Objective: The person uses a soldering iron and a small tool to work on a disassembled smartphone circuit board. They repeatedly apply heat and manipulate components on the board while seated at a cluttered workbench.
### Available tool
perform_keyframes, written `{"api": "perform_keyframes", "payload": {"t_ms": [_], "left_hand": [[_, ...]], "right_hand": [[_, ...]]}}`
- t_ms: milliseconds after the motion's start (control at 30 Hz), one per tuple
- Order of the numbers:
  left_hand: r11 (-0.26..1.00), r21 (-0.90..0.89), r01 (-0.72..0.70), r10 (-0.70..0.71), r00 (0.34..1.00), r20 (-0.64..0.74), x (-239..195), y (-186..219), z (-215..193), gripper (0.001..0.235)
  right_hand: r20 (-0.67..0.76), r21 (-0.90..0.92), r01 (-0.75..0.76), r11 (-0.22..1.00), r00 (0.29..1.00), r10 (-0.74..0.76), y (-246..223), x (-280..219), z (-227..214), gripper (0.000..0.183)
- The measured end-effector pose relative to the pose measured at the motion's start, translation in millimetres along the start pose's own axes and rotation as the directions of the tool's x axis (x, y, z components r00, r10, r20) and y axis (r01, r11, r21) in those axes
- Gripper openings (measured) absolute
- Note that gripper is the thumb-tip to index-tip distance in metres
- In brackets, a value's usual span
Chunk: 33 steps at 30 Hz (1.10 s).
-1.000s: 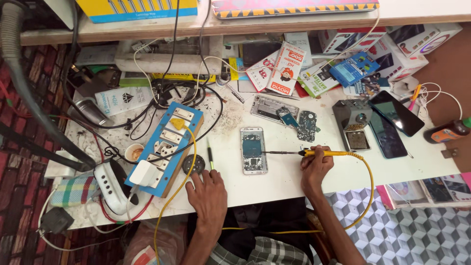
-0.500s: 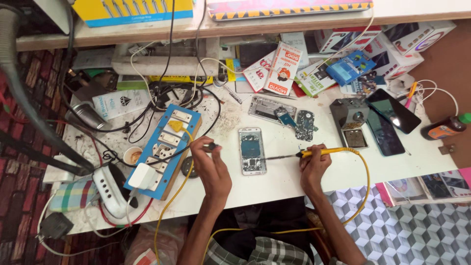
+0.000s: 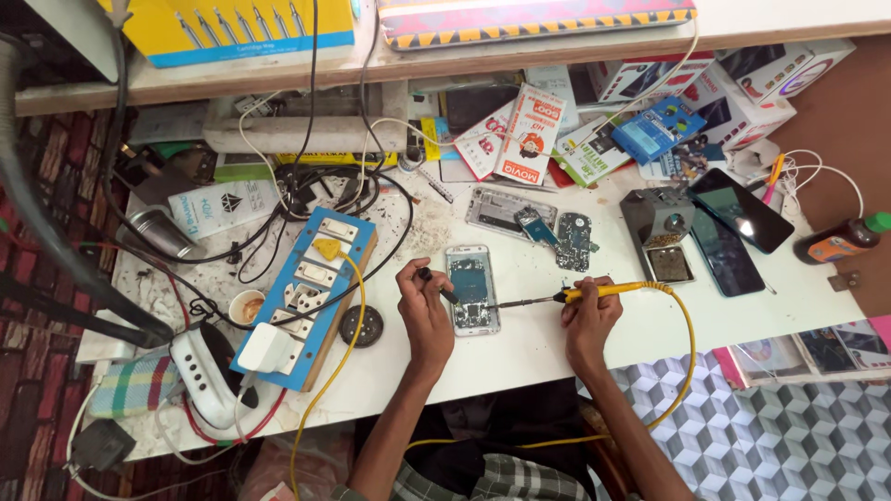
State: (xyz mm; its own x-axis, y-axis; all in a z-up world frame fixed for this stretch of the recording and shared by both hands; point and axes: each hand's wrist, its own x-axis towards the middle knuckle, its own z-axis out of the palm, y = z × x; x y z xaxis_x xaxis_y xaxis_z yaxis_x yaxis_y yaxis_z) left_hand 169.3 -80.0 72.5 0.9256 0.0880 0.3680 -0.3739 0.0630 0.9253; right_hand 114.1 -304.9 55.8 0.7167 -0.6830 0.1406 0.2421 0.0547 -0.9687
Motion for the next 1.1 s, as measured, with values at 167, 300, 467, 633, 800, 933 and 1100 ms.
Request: {"api": "perform_keyframes", "payload": {"t_ms": [167,300,467,633,800,933,1100], "left_hand": [[0.999,0.042,-0.012,0.007,0.993,0.114,1,2,-4,0.034],[0.997,-0.023,0.070,-0.063,0.974,0.216,2,3,-13,0.038],[0.999,0.005,0.039,-0.039,0.952,0.304,3,1,-21,0.051],[0.998,-0.043,0.037,-0.022,0.947,0.320,-1,-3,-18,0.055],[0.997,-0.022,0.071,-0.060,0.944,0.326,-2,-8,-17,0.052],[0.997,-0.003,0.072,-0.068,0.950,0.306,-4,-8,-20,0.048],[0.999,0.013,0.040,-0.042,0.953,0.299,-6,-7,-20,0.045]], "right_hand": [[0.006,0.027,0.005,1.000,1.000,-0.005,-2,-3,2,0.026],[-0.006,0.005,-0.010,1.000,1.000,0.010,-7,-4,5,0.026],[0.039,-0.013,0.009,1.000,0.999,-0.009,-10,-5,5,0.027],[0.037,-0.034,0.002,0.999,0.999,-0.001,-11,-4,7,0.029],[0.030,-0.047,-0.010,0.999,0.999,0.011,-10,0,5,0.030],[0.056,-0.051,-0.008,0.999,0.998,0.011,-7,0,2,0.030],[0.082,-0.043,-0.006,0.999,0.997,0.010,-3,2,-1,0.029]]}}
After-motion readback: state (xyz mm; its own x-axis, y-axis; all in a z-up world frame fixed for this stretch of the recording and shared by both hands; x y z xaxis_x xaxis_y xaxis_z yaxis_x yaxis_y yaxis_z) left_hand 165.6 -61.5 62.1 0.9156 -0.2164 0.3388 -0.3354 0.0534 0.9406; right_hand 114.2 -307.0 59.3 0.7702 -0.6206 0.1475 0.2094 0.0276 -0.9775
